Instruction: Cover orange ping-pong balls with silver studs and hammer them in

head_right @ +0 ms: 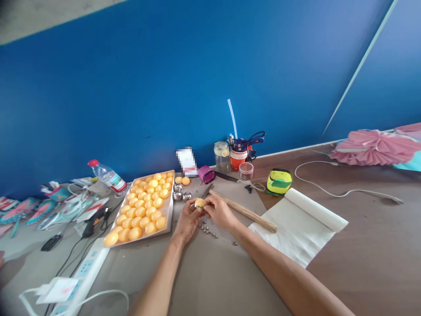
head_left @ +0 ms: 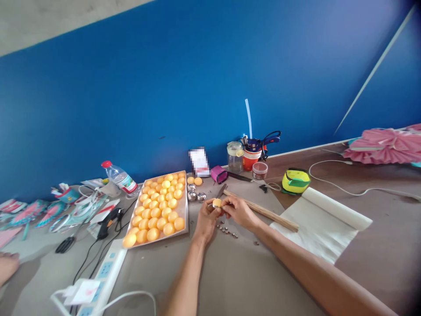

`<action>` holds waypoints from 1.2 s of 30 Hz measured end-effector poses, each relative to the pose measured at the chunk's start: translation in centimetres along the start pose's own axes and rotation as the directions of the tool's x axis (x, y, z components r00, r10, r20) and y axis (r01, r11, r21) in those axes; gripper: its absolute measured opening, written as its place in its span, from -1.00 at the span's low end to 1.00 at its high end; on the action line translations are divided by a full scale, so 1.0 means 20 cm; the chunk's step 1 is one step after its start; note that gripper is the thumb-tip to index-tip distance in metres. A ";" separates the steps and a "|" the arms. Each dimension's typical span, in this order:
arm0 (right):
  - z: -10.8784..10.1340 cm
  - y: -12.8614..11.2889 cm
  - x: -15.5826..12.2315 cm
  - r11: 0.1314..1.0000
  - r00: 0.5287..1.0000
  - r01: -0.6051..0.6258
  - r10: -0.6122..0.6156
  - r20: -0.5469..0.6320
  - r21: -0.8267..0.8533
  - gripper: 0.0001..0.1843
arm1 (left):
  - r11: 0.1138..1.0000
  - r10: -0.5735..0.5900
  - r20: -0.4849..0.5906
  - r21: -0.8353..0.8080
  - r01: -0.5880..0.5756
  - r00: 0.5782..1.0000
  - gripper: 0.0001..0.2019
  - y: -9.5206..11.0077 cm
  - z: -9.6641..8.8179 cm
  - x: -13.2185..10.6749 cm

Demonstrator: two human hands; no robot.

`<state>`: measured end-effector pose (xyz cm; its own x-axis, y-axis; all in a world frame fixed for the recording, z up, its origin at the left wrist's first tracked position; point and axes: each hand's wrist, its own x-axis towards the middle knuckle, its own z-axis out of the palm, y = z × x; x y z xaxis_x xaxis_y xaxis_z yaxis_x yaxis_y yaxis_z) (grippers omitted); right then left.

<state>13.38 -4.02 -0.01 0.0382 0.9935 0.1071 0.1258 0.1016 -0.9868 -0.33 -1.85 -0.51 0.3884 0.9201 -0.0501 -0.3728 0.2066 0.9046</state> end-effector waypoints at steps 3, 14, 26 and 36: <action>0.02 0.03 0.00 1.000 0.999 -0.014 0.015 -0.049 0.017 -0.95 | 0.998 0.015 -0.012 0.057 -0.015 1.000 -0.61 -0.02 0.00 0.00; -0.07 0.02 0.03 0.998 0.993 -0.029 0.035 0.113 -0.057 -0.89 | 0.987 -0.069 -0.040 -0.146 0.062 0.997 -0.68 0.03 -0.02 0.02; -0.02 0.03 -0.03 0.672 0.902 0.378 -0.112 0.416 -0.637 -0.80 | 0.965 -0.080 -0.017 -0.253 0.073 0.997 -0.65 0.04 -0.03 0.03; -0.03 0.06 -0.01 0.893 0.969 0.243 -0.203 0.143 -0.379 -0.85 | 0.961 -0.094 -0.021 -0.264 0.085 0.995 -0.62 0.05 -0.02 0.02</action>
<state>14.04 -4.19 -1.14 -0.1305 0.9491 0.2867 0.4974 0.3128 -0.8092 -0.95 -1.03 0.21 0.4040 0.9034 -0.1439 -0.5477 0.3649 0.7529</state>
